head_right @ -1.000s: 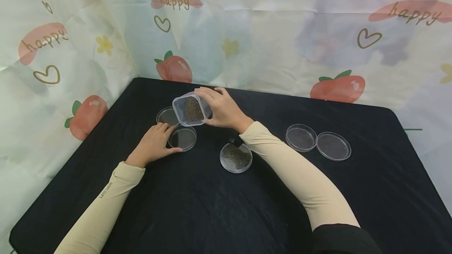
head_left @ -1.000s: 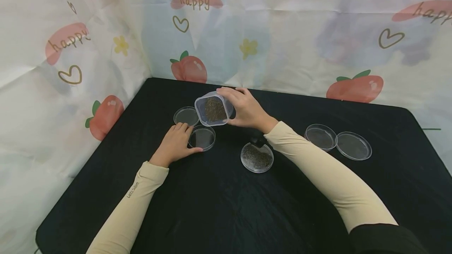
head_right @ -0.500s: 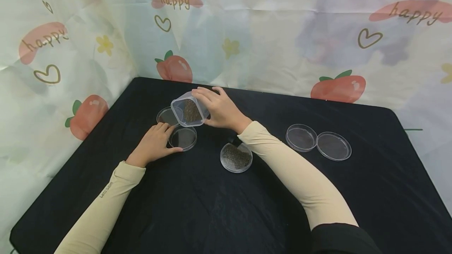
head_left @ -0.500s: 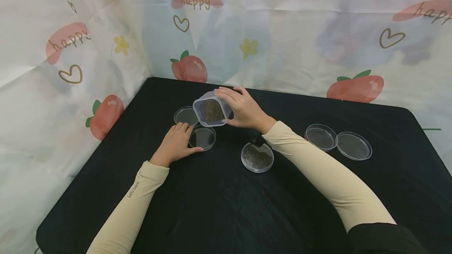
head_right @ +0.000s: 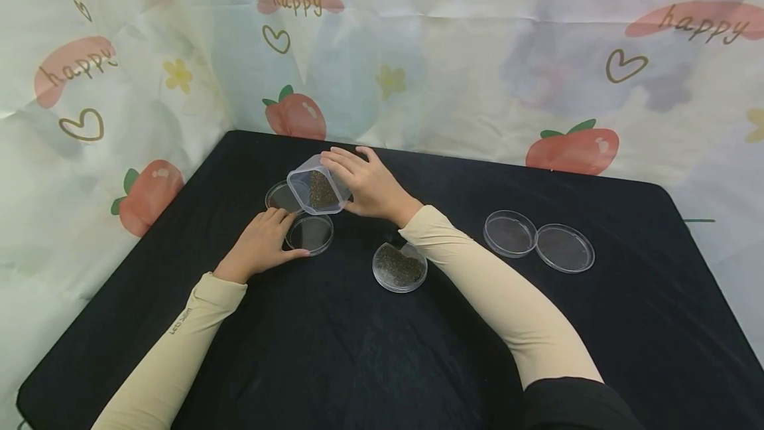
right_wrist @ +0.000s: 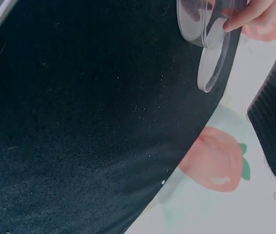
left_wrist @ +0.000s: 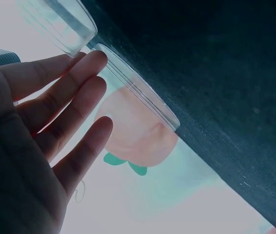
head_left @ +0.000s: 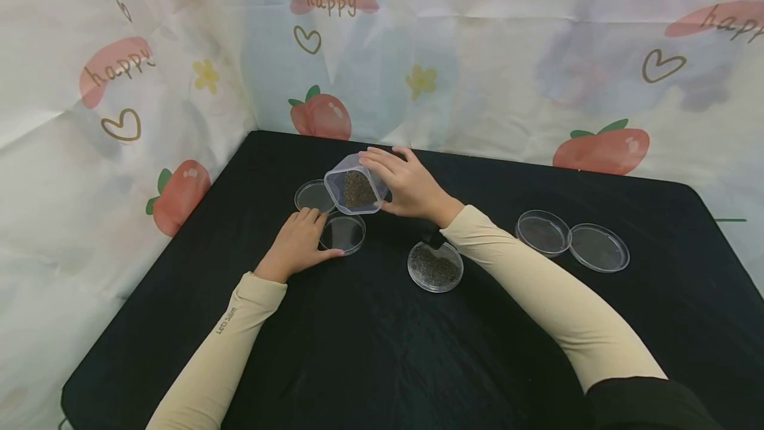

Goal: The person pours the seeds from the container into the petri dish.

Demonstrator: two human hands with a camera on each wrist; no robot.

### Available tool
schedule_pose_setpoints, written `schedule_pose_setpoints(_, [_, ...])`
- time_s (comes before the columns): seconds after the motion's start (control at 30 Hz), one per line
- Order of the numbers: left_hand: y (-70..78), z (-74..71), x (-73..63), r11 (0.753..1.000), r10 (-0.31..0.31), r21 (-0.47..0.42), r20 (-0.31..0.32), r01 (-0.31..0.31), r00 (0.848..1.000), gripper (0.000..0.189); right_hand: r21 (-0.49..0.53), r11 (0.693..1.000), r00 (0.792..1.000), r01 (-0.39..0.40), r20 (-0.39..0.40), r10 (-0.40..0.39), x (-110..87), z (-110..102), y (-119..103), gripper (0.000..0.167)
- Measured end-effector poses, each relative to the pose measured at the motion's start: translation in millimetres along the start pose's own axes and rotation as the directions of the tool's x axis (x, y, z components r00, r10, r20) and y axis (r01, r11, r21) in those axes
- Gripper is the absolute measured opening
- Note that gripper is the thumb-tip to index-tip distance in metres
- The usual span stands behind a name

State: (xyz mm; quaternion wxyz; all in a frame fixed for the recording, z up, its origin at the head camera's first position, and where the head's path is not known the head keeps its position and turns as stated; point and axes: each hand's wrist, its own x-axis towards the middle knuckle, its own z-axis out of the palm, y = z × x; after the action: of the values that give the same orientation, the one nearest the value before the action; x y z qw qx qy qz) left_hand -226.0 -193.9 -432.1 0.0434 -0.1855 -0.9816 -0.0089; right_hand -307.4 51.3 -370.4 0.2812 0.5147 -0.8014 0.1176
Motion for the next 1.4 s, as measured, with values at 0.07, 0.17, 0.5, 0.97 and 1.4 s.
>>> schedule_pose_setpoints(0.07, [0.3,-0.2,-0.3,1.000,-0.001,0.000,0.001,0.001,1.000,0.089,-0.010,1.000,1.000,0.005,0.001,-0.005,0.1,0.8,0.0,0.083])
schedule_pose_setpoints(0.17, [0.9,-1.0,-0.7,1.000,-0.001,-0.003,0.001,0.001,1.000,0.089,-0.027,1.000,1.000,0.010,0.004,-0.010,0.1,1.4,-0.4,0.082])
schedule_pose_setpoints(0.5, [0.8,-0.2,-1.5,1.000,0.011,0.002,-0.013,-0.011,1.000,0.087,-0.037,0.999,0.999,0.036,-0.011,-0.037,0.7,5.3,-2.2,0.080])
schedule_pose_setpoints(0.97, [0.7,-0.7,-1.1,1.000,0.007,0.002,0.003,-0.007,1.000,0.088,-0.048,0.997,0.998,0.060,-0.011,-0.061,2.1,8.5,-3.7,0.078])
schedule_pose_setpoints(1.4, [1.9,-1.8,-1.2,1.000,-0.002,-0.024,0.023,0.003,1.000,0.089,-0.042,0.998,0.999,0.050,0.002,-0.050,2.7,6.6,-5.0,0.076])
